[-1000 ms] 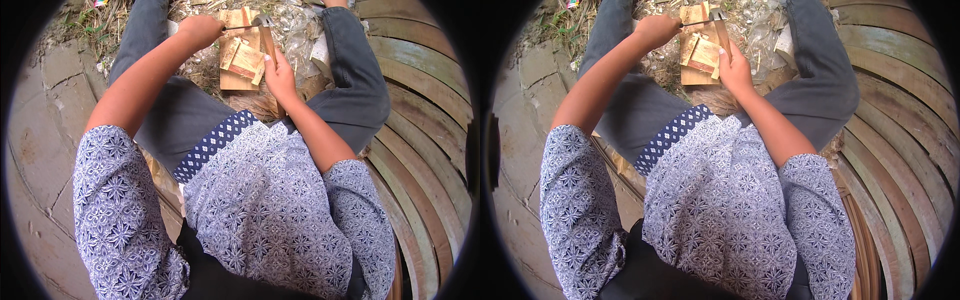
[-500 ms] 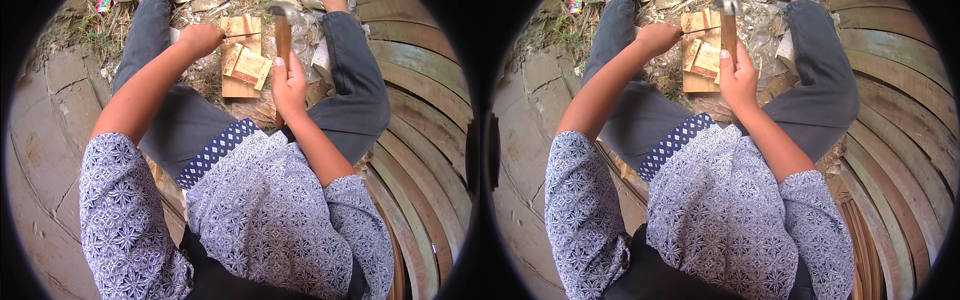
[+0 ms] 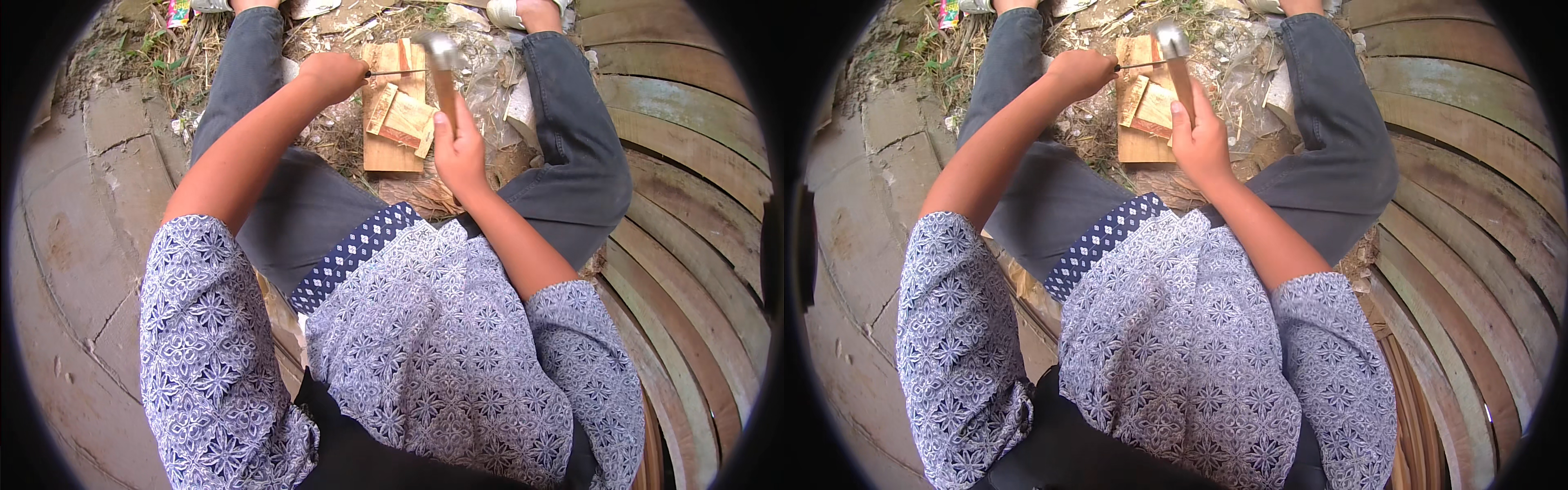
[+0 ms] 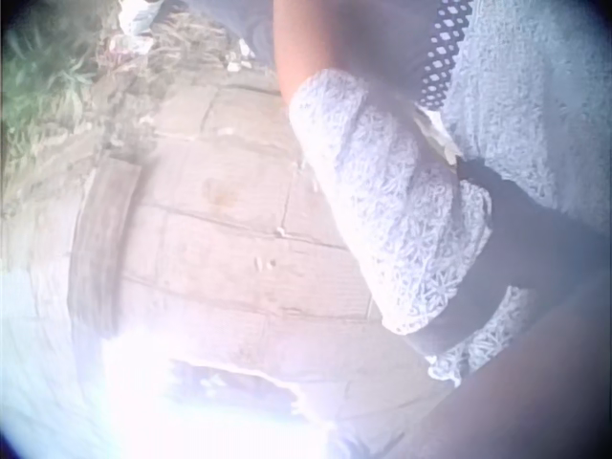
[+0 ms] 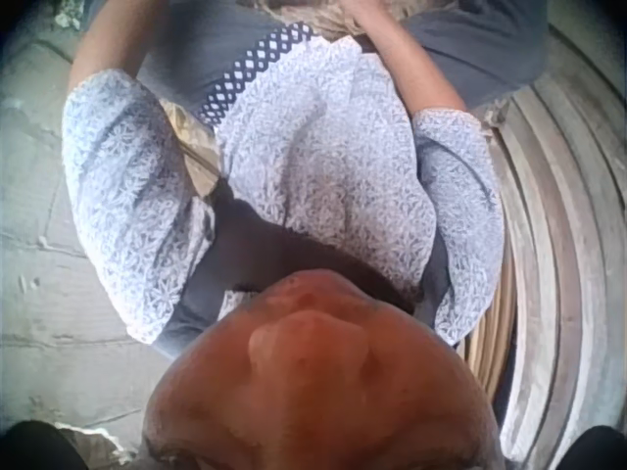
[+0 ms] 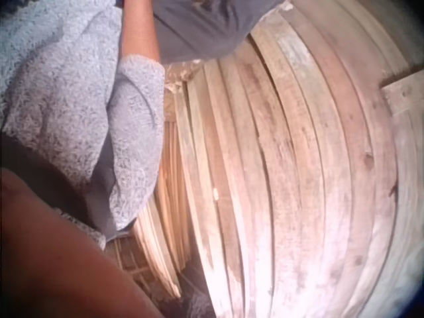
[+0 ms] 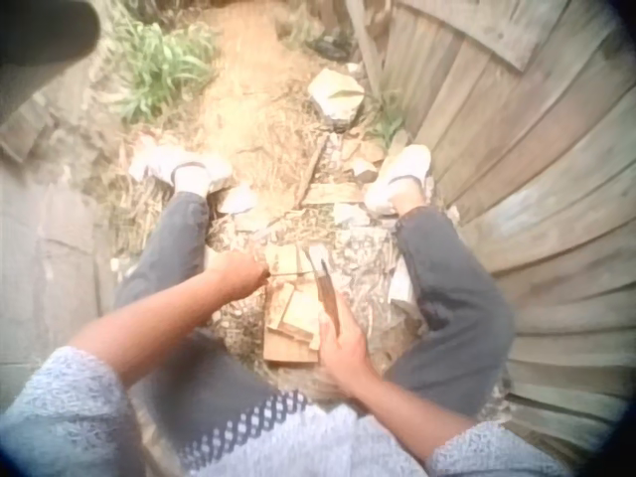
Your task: The person sits on the ground and assembles small wooden pieces into a rectangular frame. They use a hammer to drive nails into the wood, repeatedly adjusting the pieces and checking alignment. The person also uses a chisel to refine the joints.
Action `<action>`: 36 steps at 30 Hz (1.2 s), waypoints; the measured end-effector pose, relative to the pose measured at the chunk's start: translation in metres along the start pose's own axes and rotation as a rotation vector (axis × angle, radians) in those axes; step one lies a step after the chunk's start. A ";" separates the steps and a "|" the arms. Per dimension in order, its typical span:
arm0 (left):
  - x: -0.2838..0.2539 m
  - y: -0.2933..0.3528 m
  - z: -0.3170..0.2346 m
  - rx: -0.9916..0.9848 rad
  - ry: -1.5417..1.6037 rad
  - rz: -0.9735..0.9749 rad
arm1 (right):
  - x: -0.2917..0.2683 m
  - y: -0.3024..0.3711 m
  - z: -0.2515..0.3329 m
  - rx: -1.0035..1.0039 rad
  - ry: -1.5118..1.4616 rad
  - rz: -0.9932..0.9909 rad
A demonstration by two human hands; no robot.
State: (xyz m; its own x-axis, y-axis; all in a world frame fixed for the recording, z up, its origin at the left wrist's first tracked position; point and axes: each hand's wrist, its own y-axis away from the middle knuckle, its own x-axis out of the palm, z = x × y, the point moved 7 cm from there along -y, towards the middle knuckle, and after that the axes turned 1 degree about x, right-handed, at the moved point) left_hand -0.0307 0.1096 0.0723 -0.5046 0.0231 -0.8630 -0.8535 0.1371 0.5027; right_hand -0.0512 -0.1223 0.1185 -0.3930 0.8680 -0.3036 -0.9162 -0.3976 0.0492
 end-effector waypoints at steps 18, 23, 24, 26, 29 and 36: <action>0.012 0.000 0.009 0.009 0.049 -0.008 | -0.003 0.006 0.031 -0.039 -0.091 0.002; 0.009 -0.015 0.008 0.047 0.036 0.013 | 0.007 -0.015 -0.049 0.262 0.238 0.191; 0.009 -0.014 0.013 0.040 0.035 0.012 | 0.005 -0.021 -0.022 0.165 0.138 0.130; 0.017 -0.008 0.013 0.046 0.062 0.023 | -0.001 -0.005 0.030 0.005 -0.052 0.010; 0.012 -0.011 0.014 0.065 0.073 0.037 | 0.000 0.004 0.024 0.056 0.026 0.004; 0.005 -0.016 0.012 0.098 0.067 0.058 | 0.005 0.006 0.033 0.063 -0.008 0.024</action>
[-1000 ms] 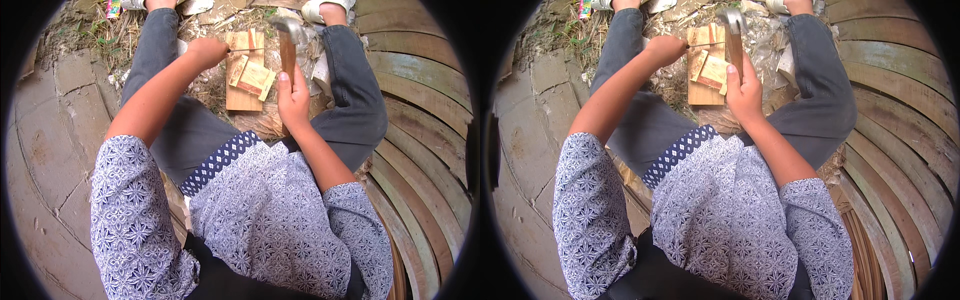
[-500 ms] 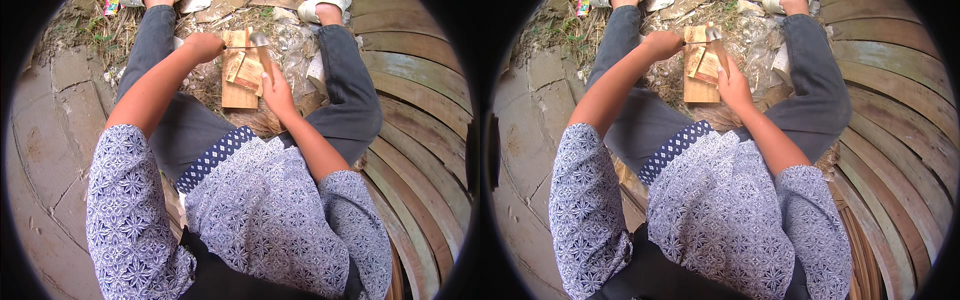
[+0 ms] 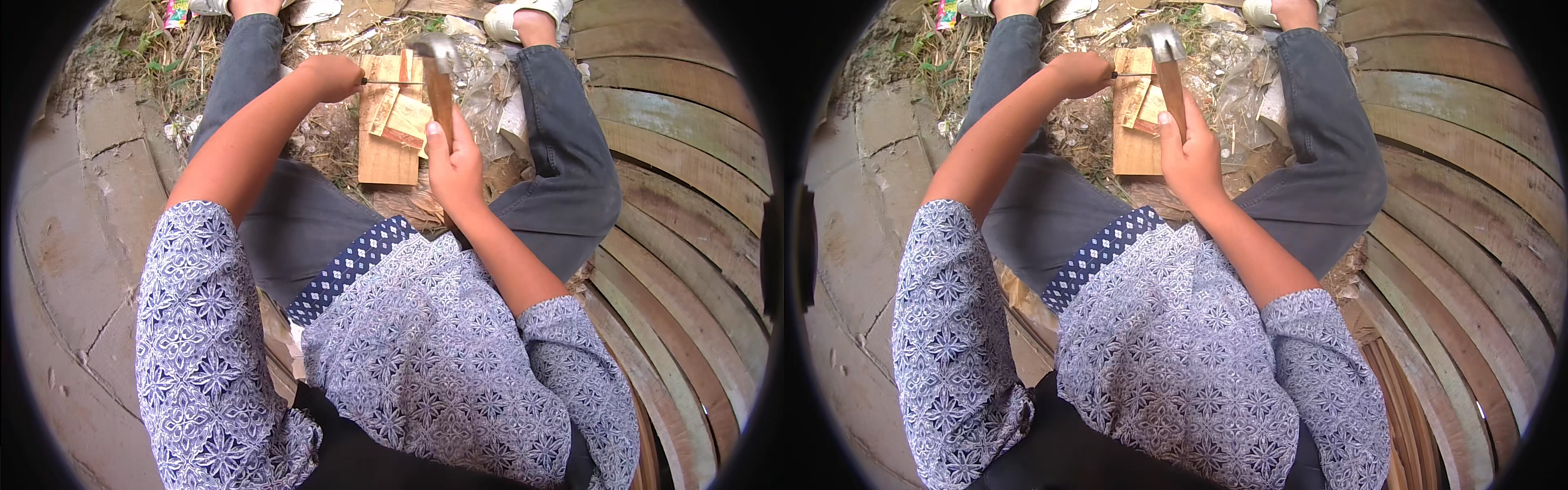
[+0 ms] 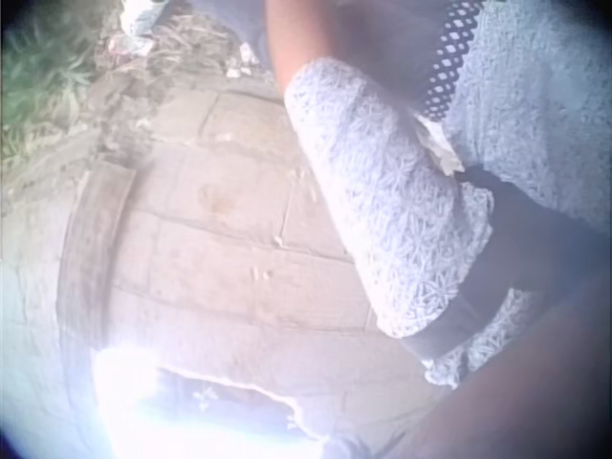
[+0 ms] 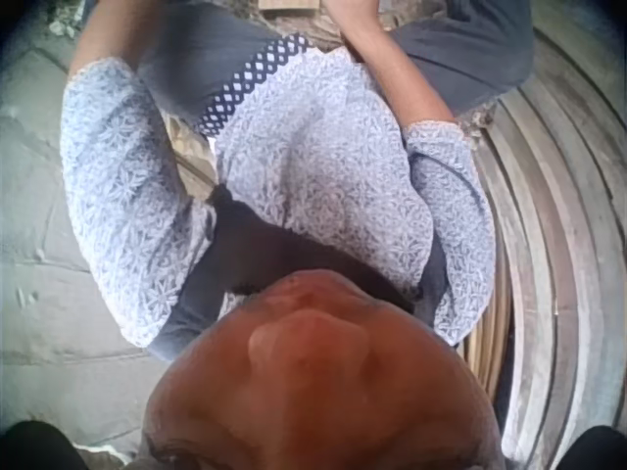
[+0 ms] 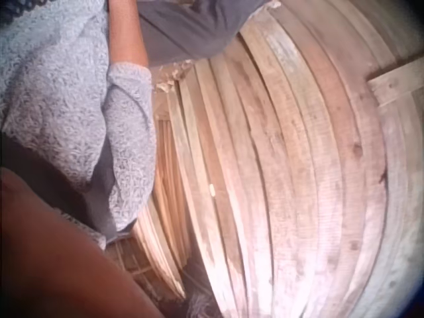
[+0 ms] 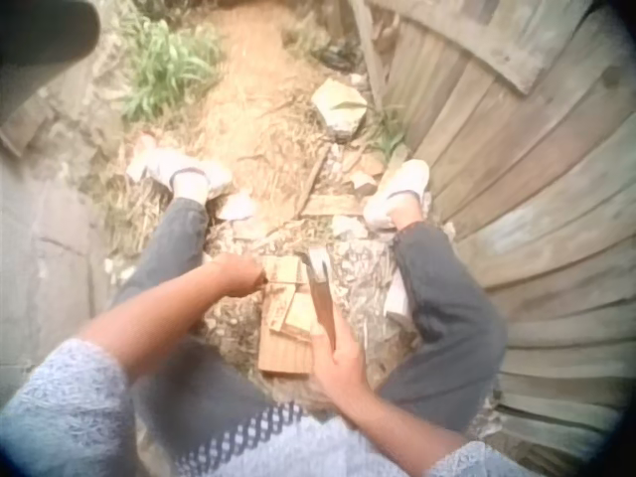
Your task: The person sits on the ground and assembles small wooden pieces into a rectangular frame. They use a hammer to drive nails into the wood, repeatedly adjusting the pieces and checking alignment. The person also uses a chisel to refine the joints.
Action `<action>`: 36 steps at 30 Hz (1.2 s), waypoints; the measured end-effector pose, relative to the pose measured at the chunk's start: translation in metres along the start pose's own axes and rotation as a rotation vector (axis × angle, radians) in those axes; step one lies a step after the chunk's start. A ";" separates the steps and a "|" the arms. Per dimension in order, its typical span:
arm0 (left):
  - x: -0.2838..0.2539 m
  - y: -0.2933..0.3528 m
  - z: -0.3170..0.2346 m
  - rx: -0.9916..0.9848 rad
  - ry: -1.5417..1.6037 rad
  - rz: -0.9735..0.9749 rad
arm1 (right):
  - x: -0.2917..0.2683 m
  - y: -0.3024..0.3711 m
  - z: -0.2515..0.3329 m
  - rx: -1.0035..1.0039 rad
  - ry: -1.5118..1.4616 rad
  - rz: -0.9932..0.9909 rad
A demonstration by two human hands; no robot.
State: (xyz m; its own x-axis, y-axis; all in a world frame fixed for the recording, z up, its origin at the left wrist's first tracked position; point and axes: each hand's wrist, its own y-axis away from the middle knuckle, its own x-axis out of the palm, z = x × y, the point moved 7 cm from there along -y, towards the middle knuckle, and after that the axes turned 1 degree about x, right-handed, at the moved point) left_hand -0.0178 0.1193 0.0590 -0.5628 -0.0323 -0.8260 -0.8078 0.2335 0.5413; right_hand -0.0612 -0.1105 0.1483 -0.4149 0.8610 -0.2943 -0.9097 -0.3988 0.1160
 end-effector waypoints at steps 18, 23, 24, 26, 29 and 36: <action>0.001 -0.016 0.002 0.007 -0.025 0.094 | -0.006 -0.009 -0.042 0.093 0.170 0.075; 0.008 -0.016 0.008 0.066 -0.020 0.071 | -0.009 0.002 -0.012 0.015 0.108 -0.059; 0.005 -0.023 0.002 0.086 -0.032 0.081 | -0.005 -0.012 -0.058 0.104 0.303 0.062; 0.001 -0.029 0.003 0.089 -0.052 0.106 | -0.007 -0.024 -0.082 0.255 0.345 0.190; -0.001 -0.020 0.007 0.098 0.002 0.078 | -0.016 -0.011 -0.002 0.004 0.072 -0.023; 0.001 -0.038 0.010 0.179 -0.057 0.090 | -0.009 -0.026 -0.069 0.289 0.365 0.142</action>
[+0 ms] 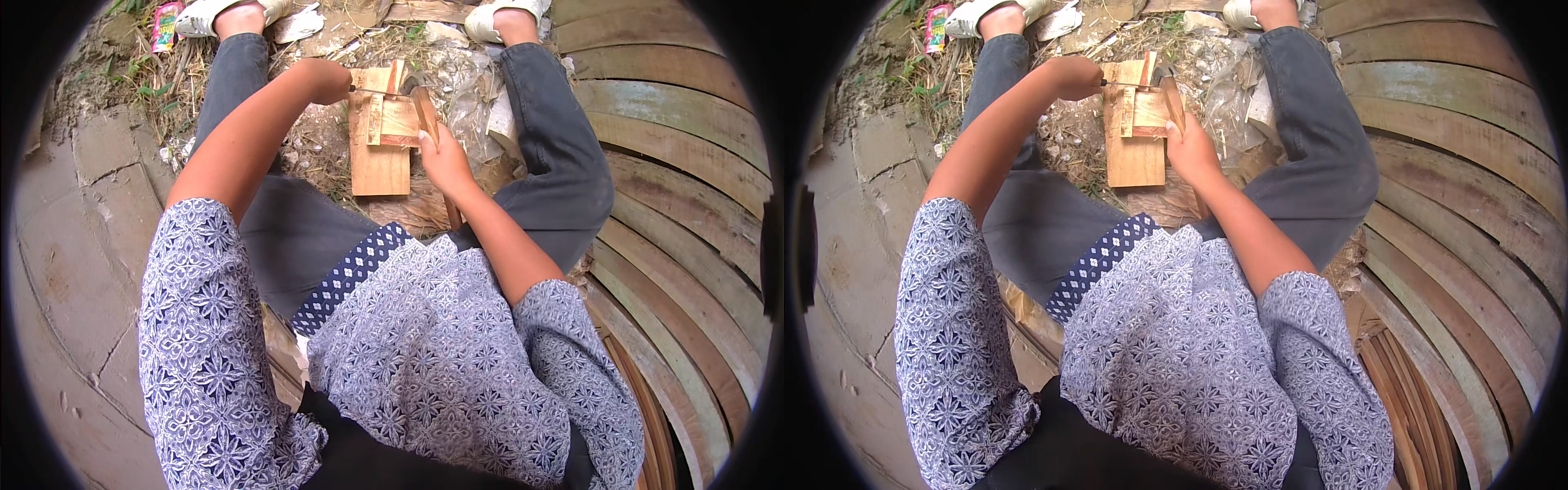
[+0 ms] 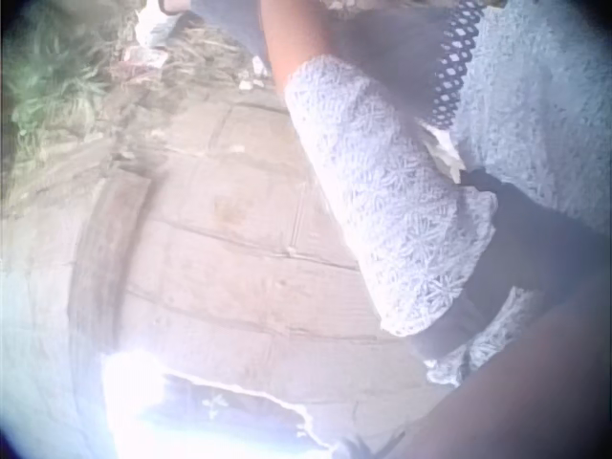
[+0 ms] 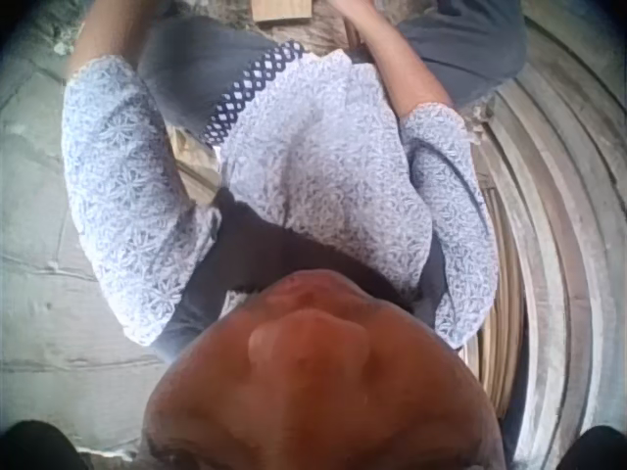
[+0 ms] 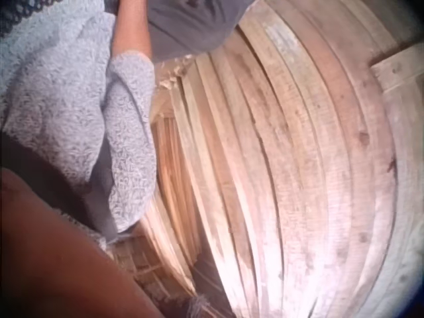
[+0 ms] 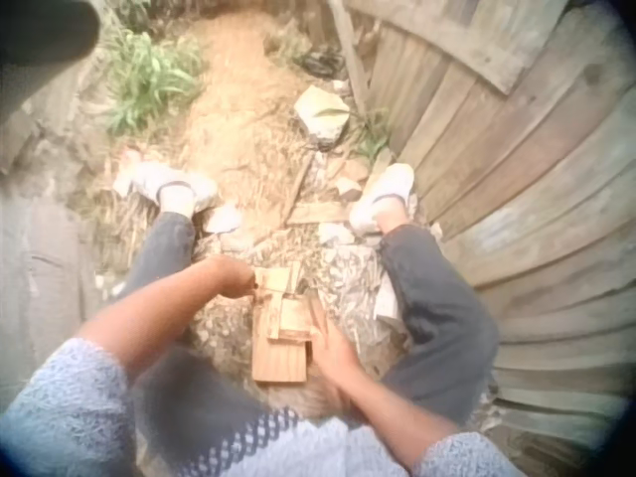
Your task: The person sits on the ground and assembles small wooden pieces into a rectangular frame. They use a hammer to drive nails into the wood, repeatedly adjusting the pieces and checking alignment. The person also uses a chisel to refine the joints.
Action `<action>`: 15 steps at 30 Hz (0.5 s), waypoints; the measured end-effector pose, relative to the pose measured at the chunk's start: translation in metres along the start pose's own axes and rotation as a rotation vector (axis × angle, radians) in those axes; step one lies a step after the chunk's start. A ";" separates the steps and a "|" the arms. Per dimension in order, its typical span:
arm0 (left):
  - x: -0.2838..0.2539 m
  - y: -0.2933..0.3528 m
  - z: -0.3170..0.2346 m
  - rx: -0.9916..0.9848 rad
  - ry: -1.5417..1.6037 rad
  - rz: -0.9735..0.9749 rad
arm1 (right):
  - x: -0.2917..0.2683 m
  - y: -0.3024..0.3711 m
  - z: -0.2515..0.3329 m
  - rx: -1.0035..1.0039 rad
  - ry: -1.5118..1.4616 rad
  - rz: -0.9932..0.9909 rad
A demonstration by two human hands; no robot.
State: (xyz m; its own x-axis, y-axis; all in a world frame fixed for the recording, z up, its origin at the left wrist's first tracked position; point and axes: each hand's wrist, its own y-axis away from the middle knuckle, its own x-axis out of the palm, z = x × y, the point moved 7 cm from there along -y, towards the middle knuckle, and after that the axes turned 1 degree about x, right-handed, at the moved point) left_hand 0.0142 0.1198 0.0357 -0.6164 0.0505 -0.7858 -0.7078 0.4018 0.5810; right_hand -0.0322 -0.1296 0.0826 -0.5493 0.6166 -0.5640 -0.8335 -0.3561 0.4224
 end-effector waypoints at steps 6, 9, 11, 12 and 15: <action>0.005 0.009 0.006 0.020 0.052 0.013 | -0.022 0.042 0.057 -0.169 -0.227 -0.190; -0.002 -0.006 0.001 0.088 0.015 0.048 | 0.013 0.005 -0.017 0.051 0.176 0.037; -0.012 -0.001 -0.007 0.090 -0.008 0.128 | -0.003 0.013 0.011 -0.004 0.000 -0.022; -0.007 0.001 -0.004 0.076 0.001 0.137 | -0.008 0.023 0.024 -0.031 -0.085 -0.043; -0.004 0.001 0.006 0.041 0.013 0.098 | -0.022 0.036 0.043 -0.194 -0.319 -0.183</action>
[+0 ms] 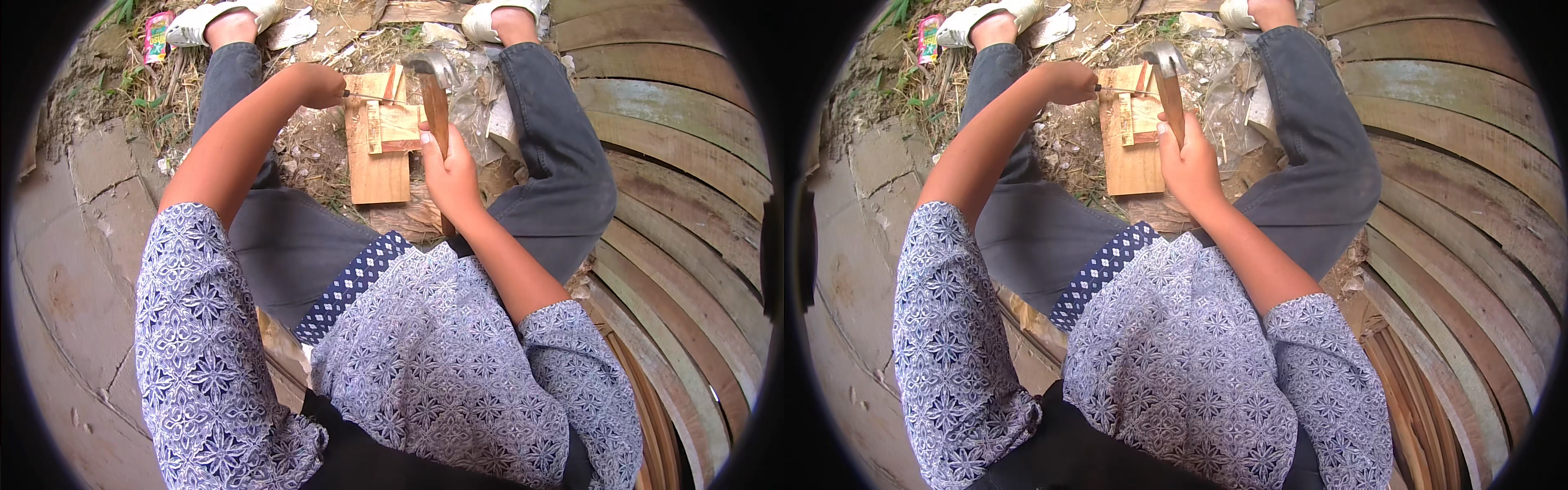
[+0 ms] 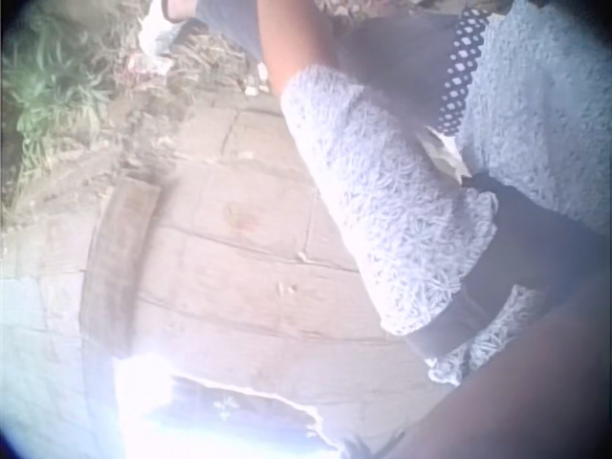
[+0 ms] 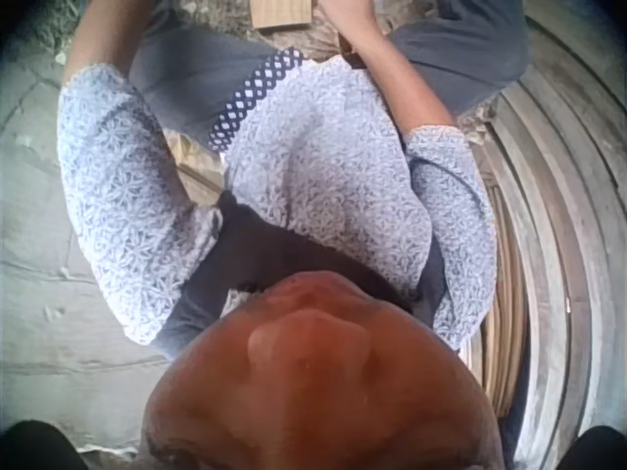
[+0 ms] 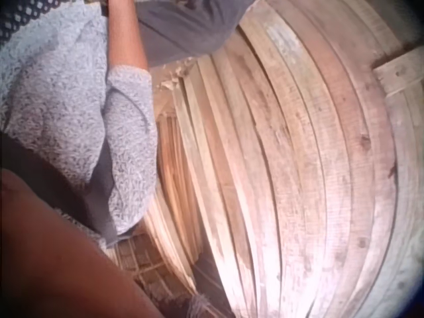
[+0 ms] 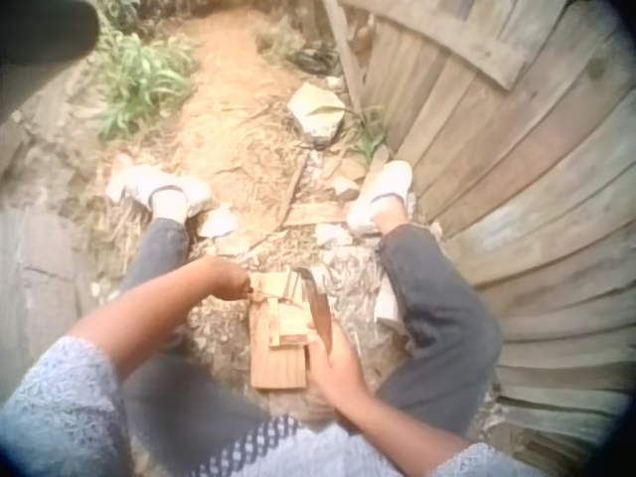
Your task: The person sits on the ground and assembles small wooden pieces into a rectangular frame. They use a hammer to drive nails into the wood, repeatedly adjusting the pieces and checking alignment. The person also uses a chisel to refine the joints.
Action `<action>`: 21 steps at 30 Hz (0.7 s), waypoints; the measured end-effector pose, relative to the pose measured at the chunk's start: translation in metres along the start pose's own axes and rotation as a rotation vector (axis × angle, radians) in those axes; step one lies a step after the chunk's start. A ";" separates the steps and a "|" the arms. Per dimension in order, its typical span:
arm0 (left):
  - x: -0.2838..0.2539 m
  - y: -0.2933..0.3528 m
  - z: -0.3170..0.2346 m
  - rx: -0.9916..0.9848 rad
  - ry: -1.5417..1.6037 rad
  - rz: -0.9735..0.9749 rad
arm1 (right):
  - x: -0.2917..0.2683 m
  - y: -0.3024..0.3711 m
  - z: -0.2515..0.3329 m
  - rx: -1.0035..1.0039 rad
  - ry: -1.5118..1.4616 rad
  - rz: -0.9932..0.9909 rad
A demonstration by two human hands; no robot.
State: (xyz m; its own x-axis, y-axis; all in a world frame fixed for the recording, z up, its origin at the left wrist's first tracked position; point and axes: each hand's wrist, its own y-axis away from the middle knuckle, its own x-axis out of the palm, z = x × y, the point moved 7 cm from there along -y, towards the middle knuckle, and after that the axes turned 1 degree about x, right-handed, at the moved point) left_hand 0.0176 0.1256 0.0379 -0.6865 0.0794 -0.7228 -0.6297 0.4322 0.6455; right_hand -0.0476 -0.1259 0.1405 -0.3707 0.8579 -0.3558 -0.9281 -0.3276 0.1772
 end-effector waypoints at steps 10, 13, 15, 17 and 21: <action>-0.010 0.069 -0.010 -0.118 0.164 -0.438 | -0.020 -0.018 -0.064 0.266 0.100 -0.032; -0.001 0.083 -0.015 -0.054 0.439 -0.574 | -0.017 -0.042 -0.089 0.105 0.337 -0.193; 0.006 0.090 -0.024 -0.010 0.632 -0.728 | -0.009 -0.054 -0.112 0.169 0.232 -0.179; 0.013 0.095 -0.031 0.061 0.665 -0.876 | -0.006 -0.068 -0.118 0.217 0.171 -0.129; 0.012 0.098 -0.050 0.057 0.743 -0.827 | -0.027 -0.075 -0.135 0.246 0.256 -0.002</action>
State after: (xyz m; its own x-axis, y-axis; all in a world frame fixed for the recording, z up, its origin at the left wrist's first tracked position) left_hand -0.0707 0.1244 0.1047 -0.1224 -0.8014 -0.5855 -0.9893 0.1458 0.0073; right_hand 0.0267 -0.1779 0.0126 -0.3946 0.7213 -0.5693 -0.9040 -0.1937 0.3812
